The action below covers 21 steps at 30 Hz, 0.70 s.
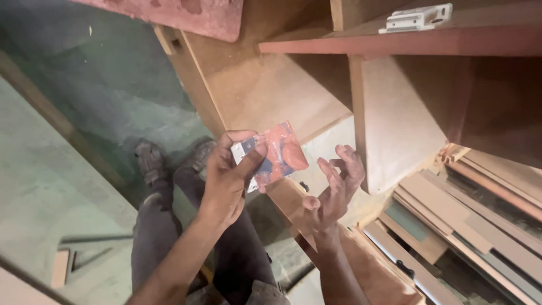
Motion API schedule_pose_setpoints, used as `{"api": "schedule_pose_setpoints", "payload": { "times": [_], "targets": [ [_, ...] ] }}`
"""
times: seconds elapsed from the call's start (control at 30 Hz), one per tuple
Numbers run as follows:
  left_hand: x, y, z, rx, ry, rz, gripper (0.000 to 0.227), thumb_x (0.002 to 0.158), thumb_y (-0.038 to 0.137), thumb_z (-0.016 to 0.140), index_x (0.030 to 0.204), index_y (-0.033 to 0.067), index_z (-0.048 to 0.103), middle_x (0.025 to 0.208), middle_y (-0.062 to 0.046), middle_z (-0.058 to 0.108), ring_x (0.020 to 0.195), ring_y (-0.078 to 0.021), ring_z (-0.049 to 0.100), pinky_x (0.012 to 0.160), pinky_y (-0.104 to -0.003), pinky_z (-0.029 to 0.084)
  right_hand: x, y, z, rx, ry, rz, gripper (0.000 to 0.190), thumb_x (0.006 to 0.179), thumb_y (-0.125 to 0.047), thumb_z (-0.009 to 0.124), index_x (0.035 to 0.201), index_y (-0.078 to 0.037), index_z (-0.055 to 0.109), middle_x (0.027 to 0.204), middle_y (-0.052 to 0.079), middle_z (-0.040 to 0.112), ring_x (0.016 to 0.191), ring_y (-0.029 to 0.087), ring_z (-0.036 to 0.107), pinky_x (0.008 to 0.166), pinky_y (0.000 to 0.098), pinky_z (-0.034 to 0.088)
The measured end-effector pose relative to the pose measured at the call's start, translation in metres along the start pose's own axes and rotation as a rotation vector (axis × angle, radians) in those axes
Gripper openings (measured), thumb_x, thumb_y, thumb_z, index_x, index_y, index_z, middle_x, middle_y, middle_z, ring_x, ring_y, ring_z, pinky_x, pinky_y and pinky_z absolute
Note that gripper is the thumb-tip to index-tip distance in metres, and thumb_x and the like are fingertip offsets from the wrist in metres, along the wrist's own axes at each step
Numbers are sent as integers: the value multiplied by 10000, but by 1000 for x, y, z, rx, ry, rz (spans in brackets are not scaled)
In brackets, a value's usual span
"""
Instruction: The person applies a pink filler paste to the joints and edges of a wooden cabinet using a small putty knife. They scoop the filler from a board and smooth it into the seams of the cabinet's interior and exterior corners.
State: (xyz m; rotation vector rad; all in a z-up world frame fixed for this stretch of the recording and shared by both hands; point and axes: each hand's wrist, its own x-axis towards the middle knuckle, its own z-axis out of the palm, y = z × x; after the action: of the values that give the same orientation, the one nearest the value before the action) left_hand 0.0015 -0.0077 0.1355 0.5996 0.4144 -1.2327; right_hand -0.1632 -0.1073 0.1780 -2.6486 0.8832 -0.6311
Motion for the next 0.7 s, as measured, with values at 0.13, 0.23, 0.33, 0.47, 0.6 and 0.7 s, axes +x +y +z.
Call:
{"api": "schedule_pose_setpoints", "payload": {
  "times": [0.13,0.23,0.33,0.47,0.6,0.7],
  "targets": [
    [14,2,-4,59,-42,-24,233,958,45,688,1158,-13,583,890,-79,685,616,-110,634,458,-274,495,4,8,11,-64,-72,-27,726,1054,-686,418,1355,-54,612,1508,166,472,1403,394,459,1001,470,492],
    [38,-3,-6,105,-75,-12,281,937,35,719,1181,-22,590,895,-55,673,663,-82,620,524,-246,506,11,20,24,-81,-6,-68,713,1015,-681,459,1290,-63,682,1444,153,541,1374,385,502,1063,496,483],
    [64,-8,-12,184,-87,-14,316,893,44,734,1173,-16,599,874,-39,670,668,-74,615,520,-243,499,16,30,41,-44,92,-65,676,987,-666,530,1217,-62,729,1397,147,575,1352,389,528,1126,522,468],
    [105,-16,-24,291,-131,-39,339,866,81,729,1175,3,612,826,-60,693,587,-93,578,436,-273,454,16,56,65,-29,157,-103,615,943,-617,651,1148,-46,748,1338,142,587,1334,404,517,1135,540,448],
    [136,-23,-33,324,-204,18,344,881,81,747,1180,-37,624,839,-67,691,627,-102,632,480,-254,491,12,82,82,-75,259,-184,527,910,-547,719,1093,-54,759,1320,141,597,1312,396,524,1121,549,446],
    [163,-31,-32,350,-230,49,329,859,78,747,1148,-34,635,814,-92,710,602,-142,659,433,-290,487,13,99,92,-58,326,-242,467,869,-482,779,1090,-70,779,1310,128,612,1288,396,534,1109,547,453]
  ]
}}
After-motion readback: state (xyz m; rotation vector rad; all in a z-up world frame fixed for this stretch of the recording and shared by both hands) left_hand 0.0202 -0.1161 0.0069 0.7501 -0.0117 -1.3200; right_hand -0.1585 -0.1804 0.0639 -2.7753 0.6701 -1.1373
